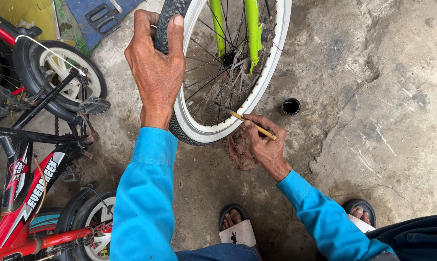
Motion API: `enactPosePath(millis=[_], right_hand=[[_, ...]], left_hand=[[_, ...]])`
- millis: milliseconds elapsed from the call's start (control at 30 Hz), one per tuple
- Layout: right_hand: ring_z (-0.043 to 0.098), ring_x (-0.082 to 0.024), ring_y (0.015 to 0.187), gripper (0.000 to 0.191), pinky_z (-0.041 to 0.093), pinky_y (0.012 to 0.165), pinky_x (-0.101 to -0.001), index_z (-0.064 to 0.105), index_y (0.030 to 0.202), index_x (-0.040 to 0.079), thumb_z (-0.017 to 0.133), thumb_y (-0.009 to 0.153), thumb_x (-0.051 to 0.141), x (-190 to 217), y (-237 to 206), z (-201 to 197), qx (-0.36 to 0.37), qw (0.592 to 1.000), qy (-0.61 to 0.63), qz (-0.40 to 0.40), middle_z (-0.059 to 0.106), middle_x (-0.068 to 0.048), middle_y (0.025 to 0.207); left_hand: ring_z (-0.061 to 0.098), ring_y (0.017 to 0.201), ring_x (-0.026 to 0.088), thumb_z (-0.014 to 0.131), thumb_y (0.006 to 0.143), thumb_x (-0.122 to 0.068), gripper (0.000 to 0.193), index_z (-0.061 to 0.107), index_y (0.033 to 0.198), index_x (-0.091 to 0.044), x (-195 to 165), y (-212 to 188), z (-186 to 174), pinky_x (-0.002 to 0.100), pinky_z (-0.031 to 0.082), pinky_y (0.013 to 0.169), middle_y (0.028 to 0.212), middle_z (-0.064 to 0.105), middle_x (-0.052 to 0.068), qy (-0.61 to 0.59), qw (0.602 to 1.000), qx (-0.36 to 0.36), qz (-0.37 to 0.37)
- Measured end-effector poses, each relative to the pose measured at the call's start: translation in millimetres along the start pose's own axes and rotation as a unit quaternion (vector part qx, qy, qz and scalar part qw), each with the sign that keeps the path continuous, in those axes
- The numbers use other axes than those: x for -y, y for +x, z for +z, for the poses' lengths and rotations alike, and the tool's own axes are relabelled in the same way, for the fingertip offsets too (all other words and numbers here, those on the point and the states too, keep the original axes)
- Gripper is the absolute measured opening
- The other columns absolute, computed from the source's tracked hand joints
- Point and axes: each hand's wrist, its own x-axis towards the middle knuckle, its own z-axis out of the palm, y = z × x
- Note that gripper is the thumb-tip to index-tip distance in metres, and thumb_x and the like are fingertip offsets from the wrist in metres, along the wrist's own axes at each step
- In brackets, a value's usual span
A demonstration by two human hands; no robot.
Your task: The person holds the front wheel of a green bicycle steady with one hand and uses a small brush to apply dark paint to the white rim, dipping the brush into a small can on the ground between strokes. They rotate the wheel to reach new sections of the rim and continue painting around it.
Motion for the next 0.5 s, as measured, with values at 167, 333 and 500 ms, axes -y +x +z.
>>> enactPosePath(millis=[167,333,500], right_hand=[[0.072,-0.017,0.066,0.019,0.059,0.054,-0.0343,0.081,0.106,-0.001,0.070,0.094,0.009,-3,-8,1,0.048,0.993,-0.107,-0.008,0.079,-0.012,0.080],[0.075,-0.014,0.074,0.025,0.065,0.062,-0.0304,0.074,0.119,0.002,0.067,0.102,0.018,-3,-7,7,-0.022,1.000,0.008,-0.001,0.078,-0.010,0.091],[0.073,-0.015,0.079,0.028,0.063,0.066,-0.0306,0.073,0.124,0.003,0.068,0.103,0.021,3,-2,17,-0.057,0.996,-0.056,-0.028,0.077,-0.012,0.098]], left_hand=[[0.054,0.072,0.014,0.068,0.119,-0.028,0.023,0.056,0.108,-0.011,1,0,0,0.041,0.049,0.071,0.080,0.055,0.003,0.003,1.000,-0.007,0.020],[0.053,0.068,0.013,0.066,0.117,-0.030,0.023,0.056,0.111,-0.010,2,-1,0,0.041,0.048,0.067,0.076,0.050,0.003,0.008,1.000,-0.001,-0.001],[0.051,0.067,0.013,0.065,0.117,-0.030,0.023,0.056,0.110,-0.010,2,0,0,0.041,0.046,0.066,0.074,0.048,0.004,0.012,1.000,0.002,0.004]])
